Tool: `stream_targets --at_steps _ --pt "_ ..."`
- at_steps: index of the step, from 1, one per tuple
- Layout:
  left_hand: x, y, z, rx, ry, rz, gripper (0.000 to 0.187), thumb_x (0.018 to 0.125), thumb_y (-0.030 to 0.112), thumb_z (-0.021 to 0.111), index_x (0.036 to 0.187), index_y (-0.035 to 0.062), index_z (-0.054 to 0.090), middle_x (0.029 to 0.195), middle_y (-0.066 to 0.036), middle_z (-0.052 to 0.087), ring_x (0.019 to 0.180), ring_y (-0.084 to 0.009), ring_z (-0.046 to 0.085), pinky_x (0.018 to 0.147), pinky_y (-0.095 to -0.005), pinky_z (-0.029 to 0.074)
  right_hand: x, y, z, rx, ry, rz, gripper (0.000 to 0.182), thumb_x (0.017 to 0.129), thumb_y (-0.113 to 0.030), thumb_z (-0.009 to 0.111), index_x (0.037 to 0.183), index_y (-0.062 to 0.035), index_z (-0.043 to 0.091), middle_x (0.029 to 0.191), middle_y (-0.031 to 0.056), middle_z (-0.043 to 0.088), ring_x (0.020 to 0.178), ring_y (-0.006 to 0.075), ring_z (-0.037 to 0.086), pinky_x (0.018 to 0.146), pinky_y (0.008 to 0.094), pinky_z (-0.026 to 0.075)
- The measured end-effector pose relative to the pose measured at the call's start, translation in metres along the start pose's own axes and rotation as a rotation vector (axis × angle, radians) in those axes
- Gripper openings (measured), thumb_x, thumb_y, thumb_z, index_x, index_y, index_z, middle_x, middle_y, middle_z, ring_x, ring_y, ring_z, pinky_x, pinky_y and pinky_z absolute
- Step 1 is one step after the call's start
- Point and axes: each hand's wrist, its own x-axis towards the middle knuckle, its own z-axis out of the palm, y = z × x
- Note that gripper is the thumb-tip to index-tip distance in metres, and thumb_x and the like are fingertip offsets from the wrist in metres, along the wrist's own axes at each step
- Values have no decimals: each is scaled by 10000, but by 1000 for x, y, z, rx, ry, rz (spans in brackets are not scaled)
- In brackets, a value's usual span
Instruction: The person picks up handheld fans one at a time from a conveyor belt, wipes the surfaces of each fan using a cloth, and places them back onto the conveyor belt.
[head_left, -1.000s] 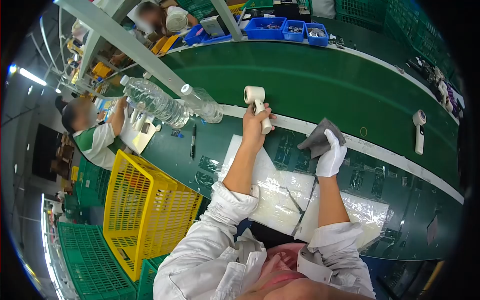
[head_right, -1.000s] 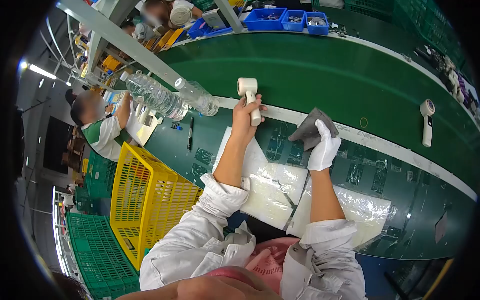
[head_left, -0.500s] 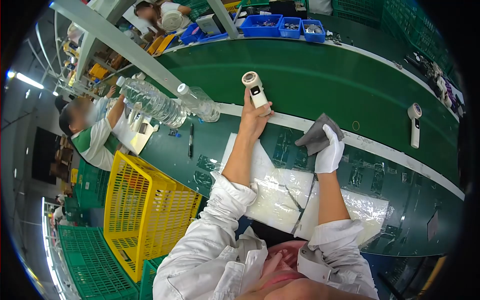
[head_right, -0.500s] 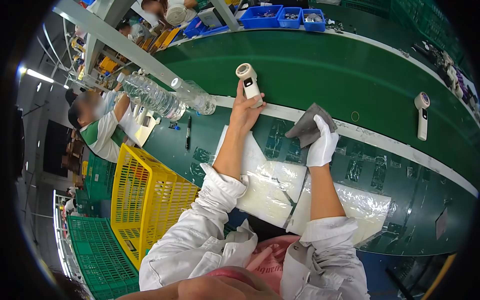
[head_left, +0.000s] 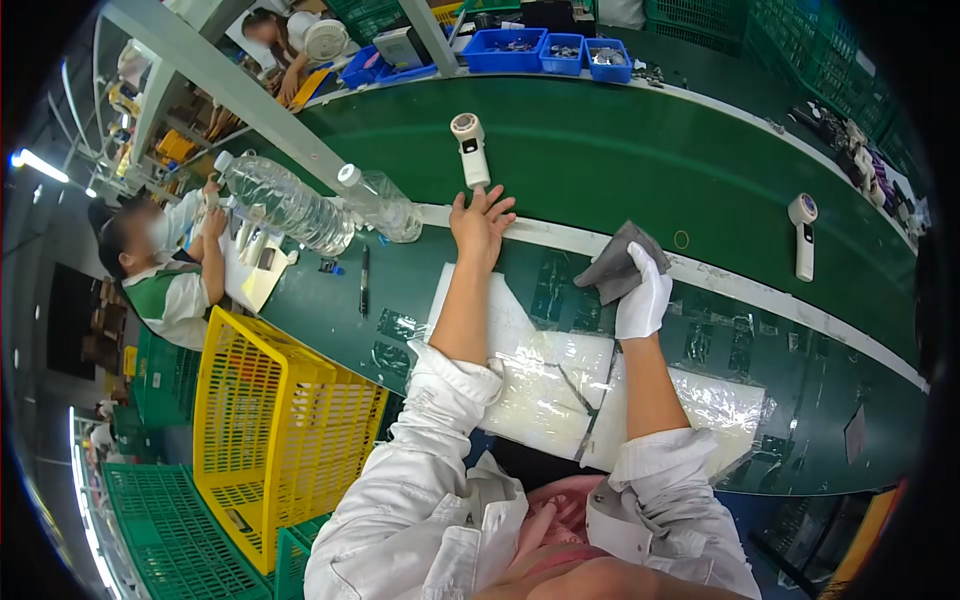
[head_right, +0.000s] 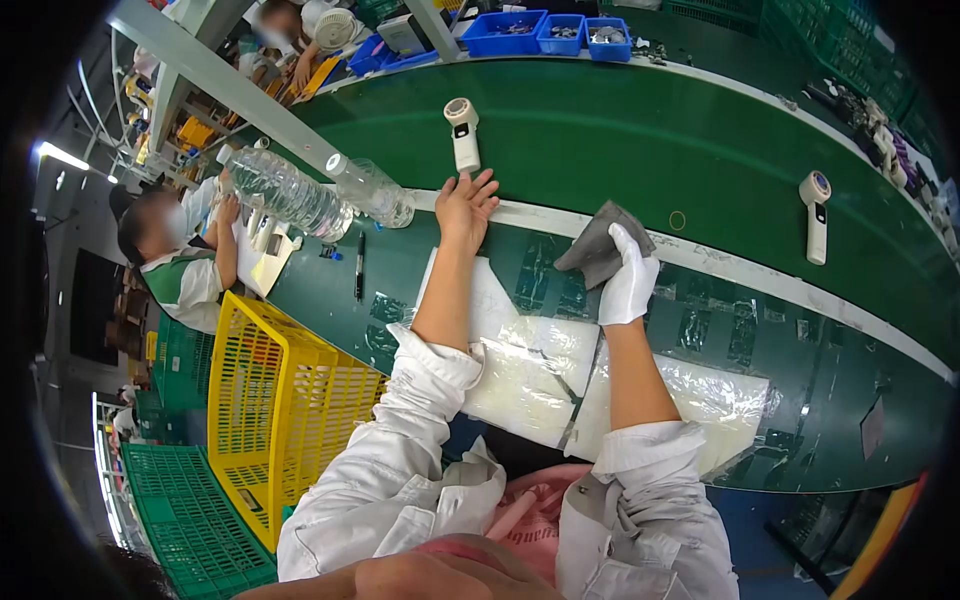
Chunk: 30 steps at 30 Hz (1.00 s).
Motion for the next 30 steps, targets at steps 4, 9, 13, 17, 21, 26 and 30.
stream_targets --at_steps 4,9,13,17,21,26,30 --pt "-5 -2 5 23 12 21 635 1027 163 549 1496 -24 163 1207 -297 629 818 -307 693 654 -417 592 1 4 0 21 -1 19 252 929 -107 616 1136 24 674 1065 80 675 993 182 612 921 318 454" --pt "-8 -2 7 136 -34 -3 380 986 92 555 1329 -23 440 1161 -246 655 750 -257 679 631 -386 584 9 1 -6 140 -51 79 277 952 -158 602 1192 -26 644 1078 71 668 1034 191 614 940 342 462" --pt "-16 -15 13 359 2 149 275 1003 153 586 1211 -24 558 1061 -149 674 651 -180 630 558 -317 548 21 -10 -10 457 -161 160 300 1005 -163 542 1280 -48 570 1214 77 619 1134 243 593 1063 420 431" --pt "-31 -27 19 667 -62 360 190 994 137 611 1135 10 622 974 -94 685 629 -111 591 524 -267 499 37 -19 -18 875 -293 218 302 973 -34 563 1269 -82 590 1234 66 620 1196 245 573 1133 467 401" --pt "-51 -39 60 782 -130 548 129 993 98 586 1073 10 638 925 -58 671 741 -98 581 652 -250 484 41 -24 -22 860 -137 238 332 957 20 545 1277 -59 588 1228 122 636 1189 261 590 1101 419 440" --pt "-78 -78 183 887 -504 707 125 972 65 604 1078 11 645 905 -55 687 774 -120 627 674 -266 510 69 45 -54 -216 -127 -301 342 952 -27 564 1293 -26 586 1249 116 639 1167 236 616 1002 361 497" --pt "-137 -144 296 1088 -750 295 333 875 186 712 1144 17 613 915 -145 697 907 -264 691 813 -381 548 76 62 -63 318 -167 264 234 1012 -163 582 1226 -71 610 1065 55 676 1035 138 628 904 308 506"
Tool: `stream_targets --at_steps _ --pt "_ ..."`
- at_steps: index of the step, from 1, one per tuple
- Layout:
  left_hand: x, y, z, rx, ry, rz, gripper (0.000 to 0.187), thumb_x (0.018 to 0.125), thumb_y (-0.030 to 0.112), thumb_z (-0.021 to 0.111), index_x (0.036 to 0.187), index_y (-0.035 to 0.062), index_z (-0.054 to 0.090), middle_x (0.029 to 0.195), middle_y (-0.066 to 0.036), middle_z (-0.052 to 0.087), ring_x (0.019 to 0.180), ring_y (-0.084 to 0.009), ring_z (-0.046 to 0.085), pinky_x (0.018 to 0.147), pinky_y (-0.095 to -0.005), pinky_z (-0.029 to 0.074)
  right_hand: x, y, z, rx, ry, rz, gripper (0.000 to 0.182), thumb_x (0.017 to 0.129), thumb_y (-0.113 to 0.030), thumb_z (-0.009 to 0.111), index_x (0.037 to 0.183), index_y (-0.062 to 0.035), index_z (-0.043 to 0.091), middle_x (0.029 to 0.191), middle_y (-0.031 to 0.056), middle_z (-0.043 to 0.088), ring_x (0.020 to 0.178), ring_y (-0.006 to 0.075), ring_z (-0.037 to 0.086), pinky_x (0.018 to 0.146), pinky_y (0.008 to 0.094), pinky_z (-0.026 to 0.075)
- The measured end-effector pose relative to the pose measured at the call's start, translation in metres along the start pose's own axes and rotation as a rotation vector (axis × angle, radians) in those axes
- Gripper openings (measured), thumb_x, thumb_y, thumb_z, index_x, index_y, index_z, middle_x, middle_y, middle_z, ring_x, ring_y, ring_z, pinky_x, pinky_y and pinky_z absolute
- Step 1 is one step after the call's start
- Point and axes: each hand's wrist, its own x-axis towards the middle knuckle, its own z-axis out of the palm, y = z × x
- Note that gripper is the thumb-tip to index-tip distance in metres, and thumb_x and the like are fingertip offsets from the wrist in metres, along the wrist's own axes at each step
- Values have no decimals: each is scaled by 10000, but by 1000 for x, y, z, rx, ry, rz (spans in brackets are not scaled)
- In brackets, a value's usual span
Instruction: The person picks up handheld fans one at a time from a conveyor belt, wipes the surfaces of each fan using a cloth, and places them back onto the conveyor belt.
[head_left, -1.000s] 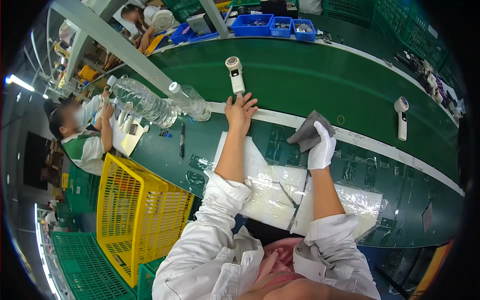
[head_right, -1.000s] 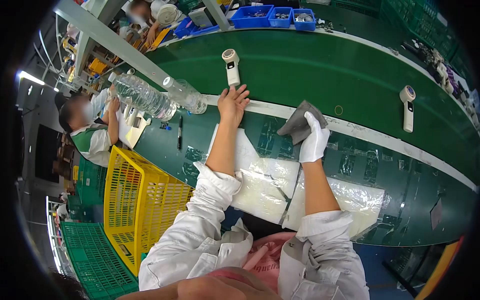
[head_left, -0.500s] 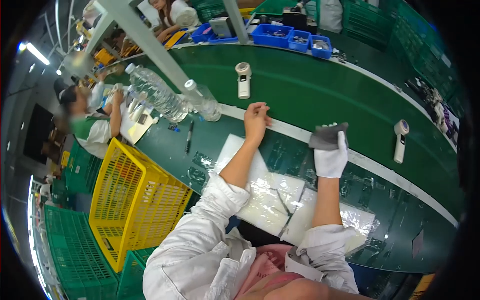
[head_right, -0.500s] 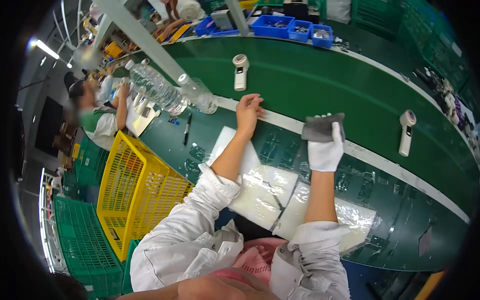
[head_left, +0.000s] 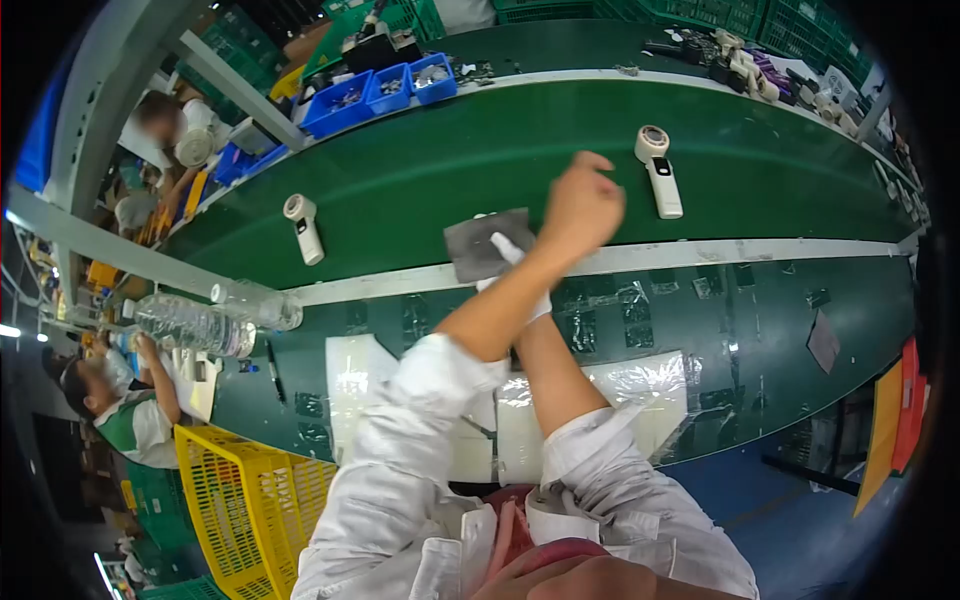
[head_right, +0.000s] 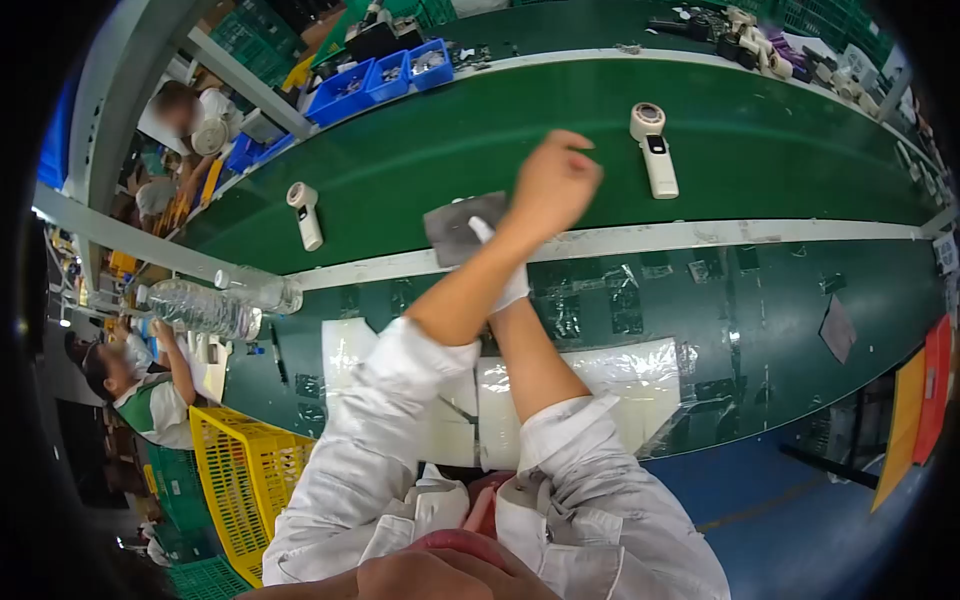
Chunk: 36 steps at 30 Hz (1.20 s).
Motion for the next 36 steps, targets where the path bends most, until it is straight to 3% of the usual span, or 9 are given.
stream_targets --at_steps 2,3,8,14,16,19,31,33,36 --pt "25 13 66 106 -42 -122 520 840 281 759 1198 -39 557 1078 -217 662 1066 -343 648 909 -444 529 -15 -29 25 641 -82 374 321 998 -115 591 1310 -59 537 1173 44 645 1093 153 612 999 336 471" --pt "33 20 87 215 9 -184 611 826 326 774 1221 -69 527 1173 -255 630 1144 -383 612 954 -474 514 -29 -38 57 552 -29 214 145 1023 -157 568 1095 -80 667 1081 55 654 972 134 620 906 293 487" --pt "49 16 131 361 -33 -247 860 781 496 803 1313 -88 460 1278 -284 555 1200 -420 573 987 -501 501 -27 -40 57 672 -92 124 274 930 -32 619 1201 -70 597 1112 122 664 1051 274 643 963 429 514" --pt "77 -35 141 356 23 -213 425 731 322 725 977 -23 686 1031 -234 709 1008 -379 699 913 -476 529 -11 -31 62 722 -48 197 227 967 -89 580 1193 -77 598 1048 111 674 996 260 663 921 434 554" --pt "94 -64 133 -118 -110 -275 320 696 233 770 876 -21 696 850 -196 716 878 -352 721 752 -445 550 -11 -30 61 720 -62 190 218 967 -99 581 1183 -80 602 1030 109 675 972 256 664 900 425 556" --pt "52 -3 82 -847 -211 -353 384 839 57 679 1191 -63 583 1044 -161 700 761 -197 663 626 -342 537 -13 -31 60 705 -96 178 205 966 -114 583 1168 -85 608 1003 107 676 935 250 666 870 412 558" --pt "-122 3 -98 -879 -127 -107 539 972 32 589 1443 119 343 1058 -128 605 759 -195 602 603 -344 532 -31 -25 54 770 -248 144 164 964 -173 590 1108 -105 633 896 97 680 790 226 673 747 360 568" --pt "-142 -18 -117 -865 -110 -162 512 980 54 585 1434 104 355 1041 -133 602 736 -210 621 558 -341 536 -40 -38 46 384 -179 311 187 1016 -293 536 1017 -124 616 659 60 583 474 214 532 385 314 397" --pt "-158 -73 -136 -858 -73 -252 451 996 143 579 1398 63 391 1019 -132 582 700 -217 639 452 -310 514 -51 -50 57 486 -161 159 180 1007 -258 564 1070 -102 627 831 82 665 666 228 624 561 346 494"
